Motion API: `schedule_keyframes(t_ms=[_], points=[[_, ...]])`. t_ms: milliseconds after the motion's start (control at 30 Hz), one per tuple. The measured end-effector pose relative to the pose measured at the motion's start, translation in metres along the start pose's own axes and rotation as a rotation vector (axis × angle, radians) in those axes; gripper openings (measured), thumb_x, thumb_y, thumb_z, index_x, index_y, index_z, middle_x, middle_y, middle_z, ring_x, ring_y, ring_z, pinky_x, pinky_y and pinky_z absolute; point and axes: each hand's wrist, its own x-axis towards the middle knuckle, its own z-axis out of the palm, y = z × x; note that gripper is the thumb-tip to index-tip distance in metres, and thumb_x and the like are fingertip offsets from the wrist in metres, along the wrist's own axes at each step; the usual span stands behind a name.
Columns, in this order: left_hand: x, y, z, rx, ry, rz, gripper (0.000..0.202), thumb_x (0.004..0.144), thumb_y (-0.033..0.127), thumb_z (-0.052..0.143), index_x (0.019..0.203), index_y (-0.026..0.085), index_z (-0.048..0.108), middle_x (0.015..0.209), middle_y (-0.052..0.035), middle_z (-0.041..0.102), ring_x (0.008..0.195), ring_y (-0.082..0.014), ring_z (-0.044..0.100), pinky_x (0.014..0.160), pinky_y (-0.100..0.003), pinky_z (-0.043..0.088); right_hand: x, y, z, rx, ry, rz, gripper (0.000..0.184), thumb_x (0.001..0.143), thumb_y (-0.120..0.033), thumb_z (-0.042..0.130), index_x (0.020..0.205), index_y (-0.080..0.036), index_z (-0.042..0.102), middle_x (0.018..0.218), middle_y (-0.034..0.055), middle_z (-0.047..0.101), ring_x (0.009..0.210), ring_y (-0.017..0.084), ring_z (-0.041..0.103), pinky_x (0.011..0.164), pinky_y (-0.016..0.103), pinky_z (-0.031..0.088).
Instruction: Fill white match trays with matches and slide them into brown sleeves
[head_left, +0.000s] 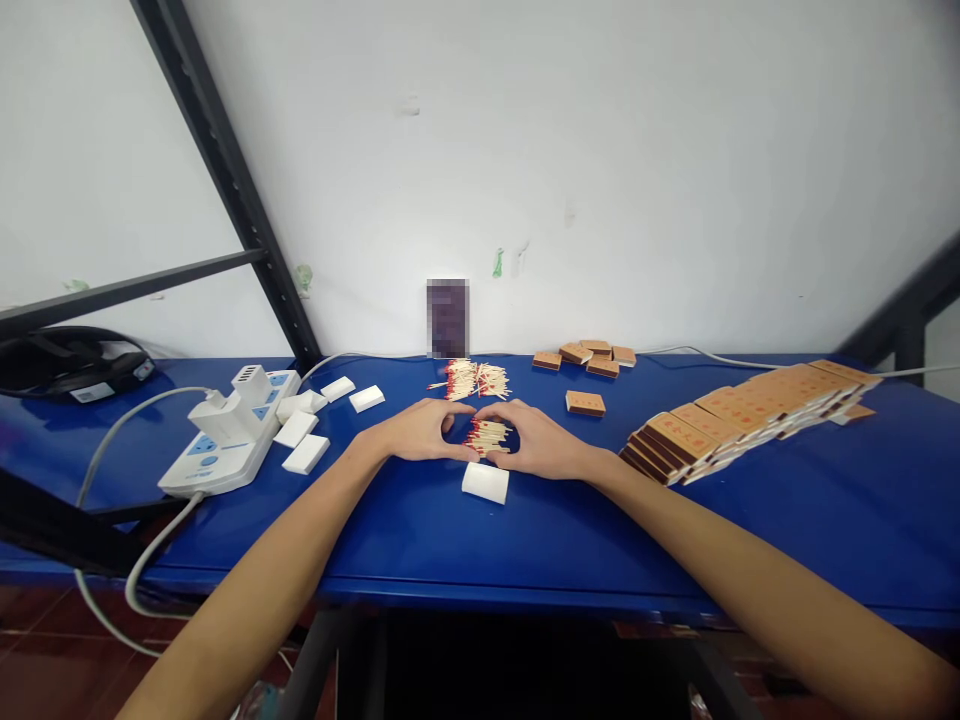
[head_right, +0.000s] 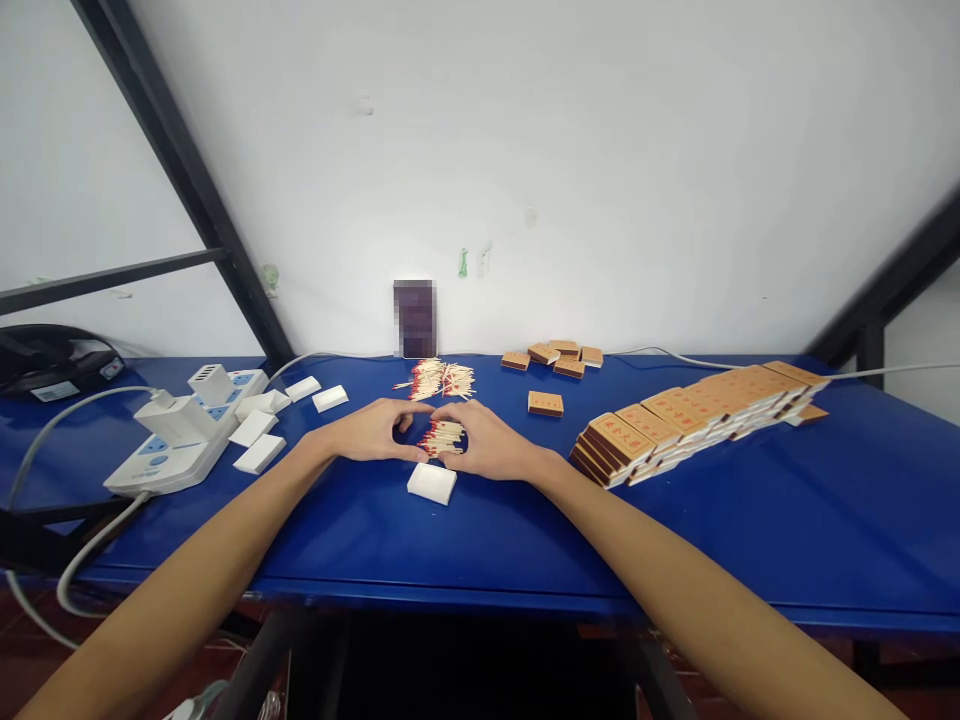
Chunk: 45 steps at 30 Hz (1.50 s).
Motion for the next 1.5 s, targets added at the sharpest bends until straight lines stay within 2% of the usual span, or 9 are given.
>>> schedule_keyframes(t_ms=[200,400,533,733,867,933,1133,1300,1500], points=[[0.002,-0.002,0.002,-0.007,0.007,0.039,0.058,0.076,0.066,0.056,0.106,0.016,0.066,0.062,0.0044,0.041,0.055,-0.0097,0.035,0.053,-0.024,0.025,0.000,-0.004,-0.001,0.010,-0.001,0.022,0.043,0.077,-0.031,0.064,0.118,-0.021,0.057,0.111,0.0066,0.064,0.100,0.023,0.056,0.085,0.037,0.044],[0.003,-0.006,0.004,-0.017,0.032,0.039,0.064,0.074,0.065,0.060,0.118,0.018,0.062,0.062,0.0050,0.041,0.055,-0.0099,0.036,0.053,-0.024,0.025,0.003,-0.003,0.001,0.010,0.011,0.033,0.039,0.077,-0.027,0.063,0.115,-0.020,0.057,0.112,0.0070,0.064,0.102,0.023,0.056,0.088,0.038,0.044],[0.005,-0.007,0.006,-0.013,0.029,0.032,0.061,0.074,0.064,0.060,0.113,0.018,0.063,0.062,0.0048,0.041,0.055,-0.0102,0.036,0.054,-0.024,0.025,0.004,-0.002,0.003,0.003,0.021,0.048,0.038,0.076,-0.024,0.063,0.113,-0.021,0.058,0.111,0.0062,0.065,0.102,0.023,0.056,0.088,0.038,0.044],[-0.002,0.011,-0.002,-0.123,0.164,0.041,0.048,0.071,0.057,0.067,0.096,0.018,0.055,0.070,0.0040,0.041,0.060,-0.0107,0.034,0.057,-0.024,0.029,0.005,0.001,0.003,-0.016,0.046,0.009,0.032,0.077,-0.020,0.061,0.109,-0.020,0.060,0.105,0.0048,0.066,0.094,0.020,0.058,0.085,0.035,0.044],[-0.009,0.027,-0.009,-0.166,-0.079,0.113,0.044,0.067,0.049,0.073,0.096,0.020,0.057,0.067,0.0053,0.038,0.058,-0.0100,0.034,0.054,-0.023,0.028,0.005,0.003,0.003,-0.032,0.058,0.016,0.027,0.077,-0.019,0.061,0.104,-0.020,0.062,0.097,0.0043,0.068,0.087,0.019,0.060,0.080,0.032,0.045],[-0.011,0.031,-0.008,-0.126,-0.132,0.108,0.045,0.064,0.047,0.075,0.098,0.021,0.061,0.066,0.0052,0.040,0.057,-0.0096,0.036,0.053,-0.023,0.027,0.005,0.004,0.003,-0.024,0.063,0.016,0.027,0.078,-0.019,0.060,0.104,-0.020,0.062,0.100,0.0043,0.068,0.090,0.019,0.060,0.082,0.033,0.045],[-0.005,0.028,0.005,-0.059,-0.103,0.118,0.031,0.065,0.045,0.073,0.078,0.017,0.066,0.057,0.0050,0.044,0.051,-0.0083,0.036,0.050,-0.023,0.025,0.005,0.006,0.003,-0.011,0.076,0.019,0.025,0.078,-0.017,0.059,0.103,-0.020,0.063,0.103,0.0052,0.068,0.093,0.020,0.061,0.084,0.035,0.046],[-0.002,0.026,0.010,-0.058,-0.034,0.152,0.033,0.068,0.048,0.071,0.079,0.016,0.069,0.062,0.0022,0.055,0.053,-0.0088,0.040,0.052,-0.024,0.028,0.005,0.006,0.002,0.011,0.076,0.026,0.024,0.078,-0.015,0.059,0.101,-0.020,0.064,0.101,0.0038,0.069,0.090,0.019,0.063,0.080,0.032,0.047],[-0.003,0.026,0.009,-0.185,-0.115,0.195,0.041,0.081,0.049,0.059,0.065,0.013,0.066,0.059,0.0001,0.054,0.053,-0.0085,0.040,0.052,-0.024,0.030,0.005,0.007,0.001,0.027,0.087,0.018,0.022,0.080,-0.018,0.060,0.101,-0.020,0.066,0.100,0.0026,0.070,0.091,0.018,0.063,0.079,0.031,0.047]])
